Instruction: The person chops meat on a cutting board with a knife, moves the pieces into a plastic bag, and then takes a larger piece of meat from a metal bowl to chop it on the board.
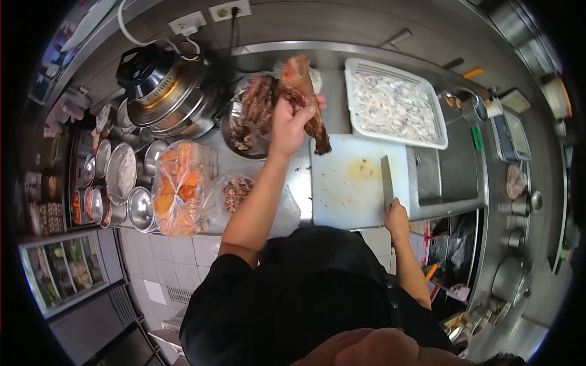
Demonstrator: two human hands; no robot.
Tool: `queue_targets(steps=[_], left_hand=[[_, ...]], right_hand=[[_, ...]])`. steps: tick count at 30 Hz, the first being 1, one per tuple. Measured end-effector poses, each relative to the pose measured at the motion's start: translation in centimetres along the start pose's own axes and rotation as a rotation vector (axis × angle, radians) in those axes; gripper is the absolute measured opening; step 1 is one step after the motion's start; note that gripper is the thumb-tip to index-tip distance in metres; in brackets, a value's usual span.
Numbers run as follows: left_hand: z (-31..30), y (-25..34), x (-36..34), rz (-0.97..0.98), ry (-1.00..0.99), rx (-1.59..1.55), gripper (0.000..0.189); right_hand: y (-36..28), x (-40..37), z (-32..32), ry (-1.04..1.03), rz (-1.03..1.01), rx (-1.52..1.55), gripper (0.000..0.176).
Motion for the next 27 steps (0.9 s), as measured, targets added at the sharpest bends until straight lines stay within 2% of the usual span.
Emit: queue_targets(steps=[1, 3, 4, 7, 8, 10, 11, 12, 14, 15, 16, 18, 19, 20, 22, 24, 26, 27], left_hand=[[0.6, -2.8, -0.8, -0.016, -0.012, -0.009, 0.036], [0.7, -10.0, -3.7, -0.161, 0.194, -0.061, 0.037], [1.7, -12.8, -5.2, -0.185, 0.188, -0.066, 0.037], [1.5, -21.0, -10.4, -0.247, 0.476, -0.190, 0.035], [0.4, -23.5, -12.2, -0.260, 0.475, -0.185, 0.035], [-0.1, -27.1, -15.9, -0.700, 0.387, -0.175, 0.040], [0.1, -27.1, -18.0, -0.800, 0.559, -0.028, 0.042], [1.4, -25.7, -18.6, -0.806, 0.563, -0.017, 0.042], [3.0, -23.0, -18.6, -0.803, 0.329, 0.278, 0.037], [3.2, -22.3, -18.1, -0.714, 0.199, 0.607, 0.038], [4.4, -21.3, -17.4, -0.720, 0.203, 0.620, 0.038], [8.9, -17.9, -14.1, -0.274, -0.152, 1.392, 0.047], [9.3, -18.4, -13.1, -0.086, -0.210, 1.525, 0.058], [8.9, -19.6, -12.2, -0.093, -0.210, 1.536, 0.058], [9.2, -22.4, -11.3, -0.110, -0.450, 1.784, 0.061], [9.6, -24.0, -10.7, -0.160, -0.484, 1.780, 0.059], [9.7, -25.4, -10.5, -0.498, -0.627, 1.898, 0.053], [9.8, -25.6, -10.9, -0.500, -0.632, 1.902, 0.053]], right_hand=[[0.0, 0.1, -0.1, 0.004, -0.024, 0.022, 0.027], [1.1, 0.7, 0.5, -0.001, -0.023, 0.015, 0.026], [1.3, 0.5, 0.3, -0.012, 0.000, 0.017, 0.026], [0.8, 0.5, -0.8, -0.014, -0.028, 0.071, 0.024], [1.1, 0.7, -0.8, -0.013, -0.049, 0.082, 0.023], [1.7, 0.5, -0.8, -0.024, -0.068, 0.097, 0.023], [1.9, 0.6, -0.9, -0.033, -0.073, 0.111, 0.023], [2.1, 0.7, -0.9, -0.042, -0.079, 0.126, 0.023], [2.6, 0.9, -0.7, -0.063, -0.084, 0.155, 0.024], [2.8, 1.0, -0.9, -0.077, -0.079, 0.169, 0.025], [3.0, 1.1, -0.9, -0.090, -0.076, 0.181, 0.025], [3.6, 1.3, -1.0, -0.097, -0.090, 0.223, 0.025], [3.9, 1.5, -1.0, -0.096, -0.100, 0.254, 0.024], [4.3, 1.8, -1.1, -0.103, -0.105, 0.262, 0.024], [4.8, 1.8, -0.9, -0.177, -0.134, 0.299, 0.024], [5.3, 1.4, -1.3, -0.212, -0.161, 0.353, 0.025], [5.7, 1.4, -1.0, -0.237, -0.182, 0.410, 0.026], [6.4, 1.3, -0.3, -0.308, -0.136, 0.487, 0.027]])
Point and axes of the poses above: each hand's wrist, its own x-axis towards the middle knuckle, its own z-axis out of the palm, y = z × x, the point moved 6 cm from there along x, towards the middle knuckle, and after that the axes turned 8 degrees about -y, right-handed, at the moved point
